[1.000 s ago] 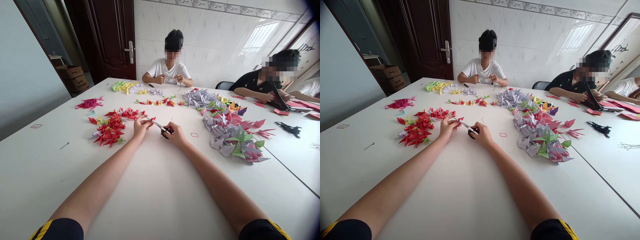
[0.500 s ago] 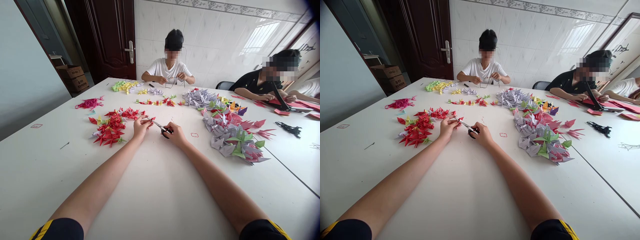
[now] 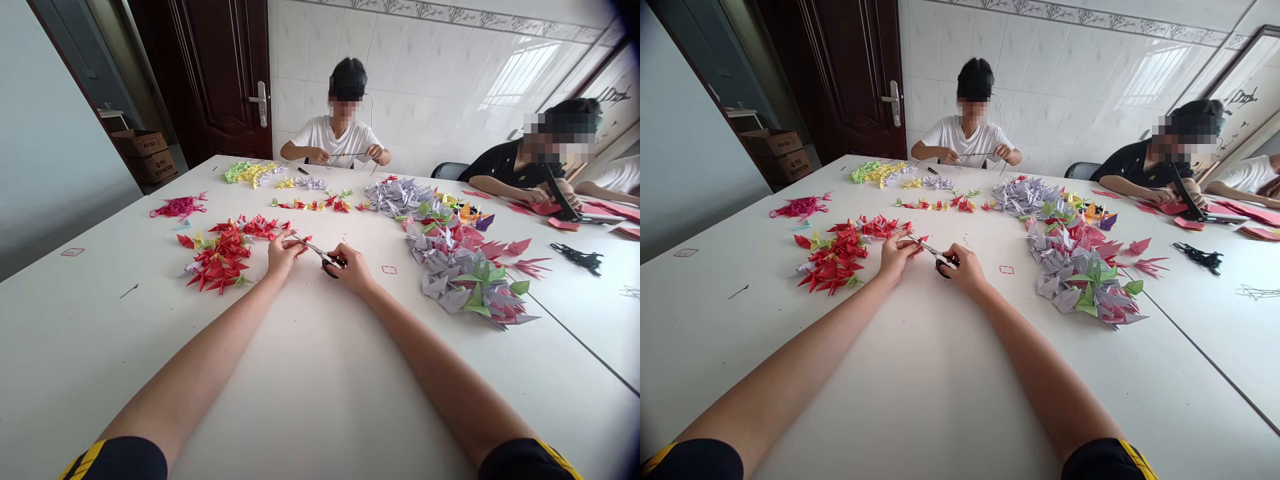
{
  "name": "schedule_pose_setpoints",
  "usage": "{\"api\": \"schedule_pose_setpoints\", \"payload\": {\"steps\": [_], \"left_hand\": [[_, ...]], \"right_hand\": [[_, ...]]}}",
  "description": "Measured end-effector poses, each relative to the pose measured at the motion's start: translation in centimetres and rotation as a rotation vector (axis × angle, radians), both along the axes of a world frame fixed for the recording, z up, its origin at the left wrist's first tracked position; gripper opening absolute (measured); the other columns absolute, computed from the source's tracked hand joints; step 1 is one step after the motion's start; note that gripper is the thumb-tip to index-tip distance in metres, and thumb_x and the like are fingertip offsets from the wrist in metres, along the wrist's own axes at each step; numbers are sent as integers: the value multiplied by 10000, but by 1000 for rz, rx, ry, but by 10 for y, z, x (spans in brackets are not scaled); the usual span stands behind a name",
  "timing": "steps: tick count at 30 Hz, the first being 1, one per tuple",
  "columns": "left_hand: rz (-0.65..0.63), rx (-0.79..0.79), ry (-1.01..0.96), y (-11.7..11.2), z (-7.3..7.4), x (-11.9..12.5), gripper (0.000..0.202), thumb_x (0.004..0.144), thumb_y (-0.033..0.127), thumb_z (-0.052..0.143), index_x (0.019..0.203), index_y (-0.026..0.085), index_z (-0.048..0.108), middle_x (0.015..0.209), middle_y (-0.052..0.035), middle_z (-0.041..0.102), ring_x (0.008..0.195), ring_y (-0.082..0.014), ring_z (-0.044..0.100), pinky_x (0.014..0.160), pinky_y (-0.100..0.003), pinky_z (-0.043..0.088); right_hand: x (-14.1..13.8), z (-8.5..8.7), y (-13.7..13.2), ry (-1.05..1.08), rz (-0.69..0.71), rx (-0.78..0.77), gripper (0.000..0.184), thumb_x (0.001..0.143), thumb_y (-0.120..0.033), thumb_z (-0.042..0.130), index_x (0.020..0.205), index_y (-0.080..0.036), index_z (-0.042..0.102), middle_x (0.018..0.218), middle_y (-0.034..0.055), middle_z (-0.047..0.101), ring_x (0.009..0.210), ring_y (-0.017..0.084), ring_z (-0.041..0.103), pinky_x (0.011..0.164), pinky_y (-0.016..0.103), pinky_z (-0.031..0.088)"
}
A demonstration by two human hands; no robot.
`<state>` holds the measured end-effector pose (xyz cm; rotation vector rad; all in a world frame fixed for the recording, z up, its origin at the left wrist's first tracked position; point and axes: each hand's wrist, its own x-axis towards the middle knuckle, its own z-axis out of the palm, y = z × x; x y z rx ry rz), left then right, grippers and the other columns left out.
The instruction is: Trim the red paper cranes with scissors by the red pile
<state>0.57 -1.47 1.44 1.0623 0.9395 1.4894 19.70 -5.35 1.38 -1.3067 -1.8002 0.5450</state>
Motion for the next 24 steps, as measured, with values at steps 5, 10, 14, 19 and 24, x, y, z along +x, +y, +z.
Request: {"api": "schedule_pose_setpoints", "payload": {"steps": [5, 10, 14, 19, 24], "left_hand": [[5, 1, 7, 0, 0, 0, 492, 629, 202, 762, 1086, 141, 588, 780, -59, 733, 717, -196, 714, 725, -313, 537], [-3, 2, -12, -1, 1, 0, 486, 624, 199, 765, 1075, 146, 591, 785, -57, 732, 717, -189, 711, 763, -336, 545], [-32, 5, -25, -2, 3, 1, 487, 615, 193, 779, 1060, 146, 588, 771, -51, 729, 721, -188, 709, 820, -371, 552], [-74, 13, -49, -4, 3, 3, 495, 608, 174, 782, 1057, 145, 575, 754, -43, 731, 728, -186, 712, 871, -402, 554], [-69, 19, -37, -3, 1, 2, 486, 611, 182, 777, 1056, 149, 582, 762, -45, 734, 737, -191, 715, 869, -403, 557]], "right_hand": [[0, 0, 1, 3, 5, -5, 189, 674, -321, 638, 799, -220, 538, 747, -5, 609, 638, 143, 444, 608, 276, 352], [1, -2, 3, -5, 14, 2, 195, 686, -340, 628, 811, -224, 534, 748, -4, 605, 638, 147, 447, 611, 277, 360], [1, -3, 2, -29, 20, 35, 224, 682, -344, 639, 832, -229, 519, 790, 0, 604, 640, 145, 450, 618, 280, 370], [0, -3, 2, -52, 15, 48, 256, 679, -349, 661, 834, -236, 491, 800, -6, 597, 653, 146, 450, 625, 280, 370], [1, -4, 2, -65, 15, 35, 253, 685, -352, 649, 843, -236, 487, 812, -2, 599, 656, 147, 454, 633, 284, 378]]}}
